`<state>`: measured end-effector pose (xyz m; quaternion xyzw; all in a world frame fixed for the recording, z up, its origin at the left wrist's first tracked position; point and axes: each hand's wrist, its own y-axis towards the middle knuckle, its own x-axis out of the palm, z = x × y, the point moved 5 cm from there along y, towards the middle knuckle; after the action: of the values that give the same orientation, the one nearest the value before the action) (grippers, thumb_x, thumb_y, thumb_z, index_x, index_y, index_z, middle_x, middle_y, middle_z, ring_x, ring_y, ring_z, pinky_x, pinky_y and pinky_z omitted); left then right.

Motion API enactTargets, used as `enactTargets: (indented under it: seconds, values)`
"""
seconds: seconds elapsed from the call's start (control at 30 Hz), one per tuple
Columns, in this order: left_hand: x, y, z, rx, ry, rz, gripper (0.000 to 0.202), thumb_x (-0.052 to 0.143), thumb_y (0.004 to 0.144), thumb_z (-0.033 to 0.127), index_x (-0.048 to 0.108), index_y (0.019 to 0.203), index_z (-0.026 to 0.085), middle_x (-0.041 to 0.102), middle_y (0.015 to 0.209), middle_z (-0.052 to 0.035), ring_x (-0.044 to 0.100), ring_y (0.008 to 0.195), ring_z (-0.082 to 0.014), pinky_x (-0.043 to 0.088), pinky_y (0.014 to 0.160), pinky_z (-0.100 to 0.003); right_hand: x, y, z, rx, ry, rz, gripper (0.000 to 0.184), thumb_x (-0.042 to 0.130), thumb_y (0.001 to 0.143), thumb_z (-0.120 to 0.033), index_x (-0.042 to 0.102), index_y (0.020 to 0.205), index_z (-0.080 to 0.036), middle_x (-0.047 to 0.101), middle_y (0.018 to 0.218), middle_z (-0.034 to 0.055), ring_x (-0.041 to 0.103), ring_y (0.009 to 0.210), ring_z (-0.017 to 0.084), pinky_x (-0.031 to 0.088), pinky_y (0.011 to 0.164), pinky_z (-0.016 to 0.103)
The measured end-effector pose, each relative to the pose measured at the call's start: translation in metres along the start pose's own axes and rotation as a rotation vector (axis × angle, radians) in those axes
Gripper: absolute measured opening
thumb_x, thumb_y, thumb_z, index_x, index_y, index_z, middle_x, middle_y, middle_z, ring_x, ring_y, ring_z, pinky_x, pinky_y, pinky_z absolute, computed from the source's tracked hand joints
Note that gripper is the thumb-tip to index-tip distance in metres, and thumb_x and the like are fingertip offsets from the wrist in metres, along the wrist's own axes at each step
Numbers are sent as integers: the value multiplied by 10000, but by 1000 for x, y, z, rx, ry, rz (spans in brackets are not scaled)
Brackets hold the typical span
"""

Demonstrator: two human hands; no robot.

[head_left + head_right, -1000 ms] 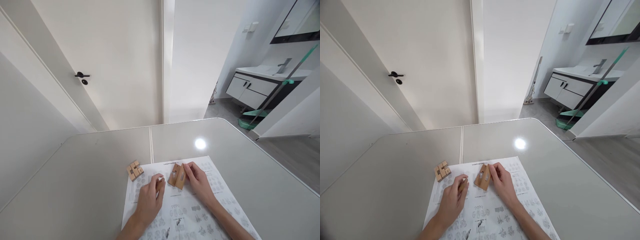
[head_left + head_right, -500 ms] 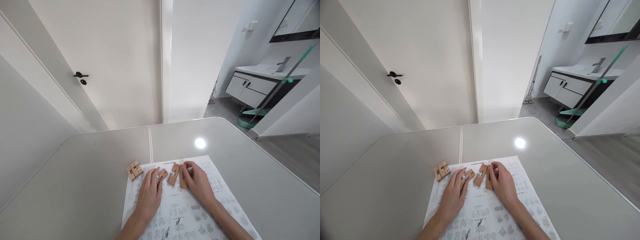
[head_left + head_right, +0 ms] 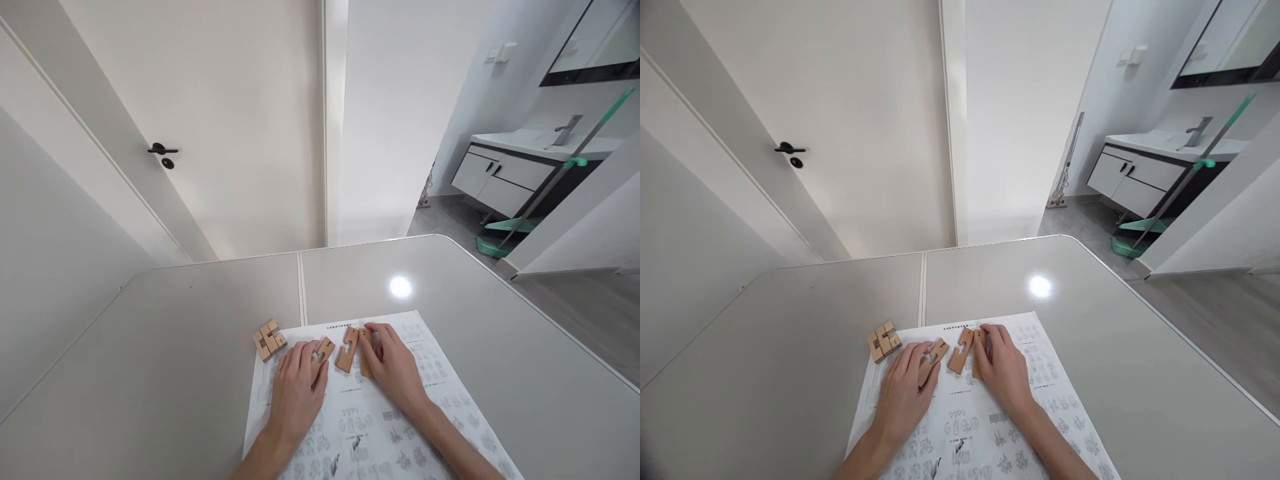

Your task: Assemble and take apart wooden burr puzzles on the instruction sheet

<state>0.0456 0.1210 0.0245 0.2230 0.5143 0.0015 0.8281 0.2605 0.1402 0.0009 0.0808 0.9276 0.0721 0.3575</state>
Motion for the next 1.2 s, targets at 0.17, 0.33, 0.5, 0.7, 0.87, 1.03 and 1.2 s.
enactTargets:
  seconds: [0.17,0.33,0.5,0.7,0.87,1.03,1.2]
  values:
    - [-1,0,3,3,4,-2,267,502,1025,284,533,1288,247,687,1173,-68,707,1002,-259,579,874,-426,2,-1,0,3,-27,-7,329,411,1049,-463,600,1207,-244,661,1237,101,680,684,195,553,592,345]
    - [-1,0,5,19,-16,-17,292,520,1003,276,541,1293,256,684,1171,-67,699,980,-259,579,858,-414,2,-1,-1,-5,-24,-13,301,424,1042,-425,594,1211,-243,660,1255,99,680,659,190,559,590,349]
    - [-3,-1,6,-1,-64,-46,334,540,996,303,514,1326,260,673,1195,-72,699,988,-270,586,872,-442,1,-1,-6,-71,-2,-41,308,398,1052,-379,582,1274,-271,668,1326,77,728,784,213,591,695,364]
    - [-2,-2,8,14,-168,-131,513,637,947,352,457,1421,282,570,1399,-115,596,1276,-321,552,1034,-488,3,-3,-17,-157,100,-173,316,379,1071,-360,557,1322,-289,725,1214,62,723,912,238,588,794,375]
    - [3,-5,10,69,-198,-255,830,758,856,469,328,1546,303,409,1605,-118,390,1476,-381,454,1150,-580,6,-8,-27,-171,292,-310,314,377,1083,-386,576,1302,-280,728,1177,75,717,917,228,584,807,356]
    - [4,-5,12,110,-215,-329,987,847,766,456,301,1573,297,443,1586,-115,337,1497,-390,420,1173,-603,11,-9,-27,-130,415,-375,338,371,1086,-425,591,1272,-248,722,899,49,671,733,204,571,700,329]
    - [-7,1,25,198,-192,-342,775,808,797,320,453,1487,312,570,1459,-77,407,1443,-355,451,1158,-556,14,-7,-22,-91,494,-325,345,438,1056,-497,588,1233,-241,720,1128,93,655,696,175,580,673,315]
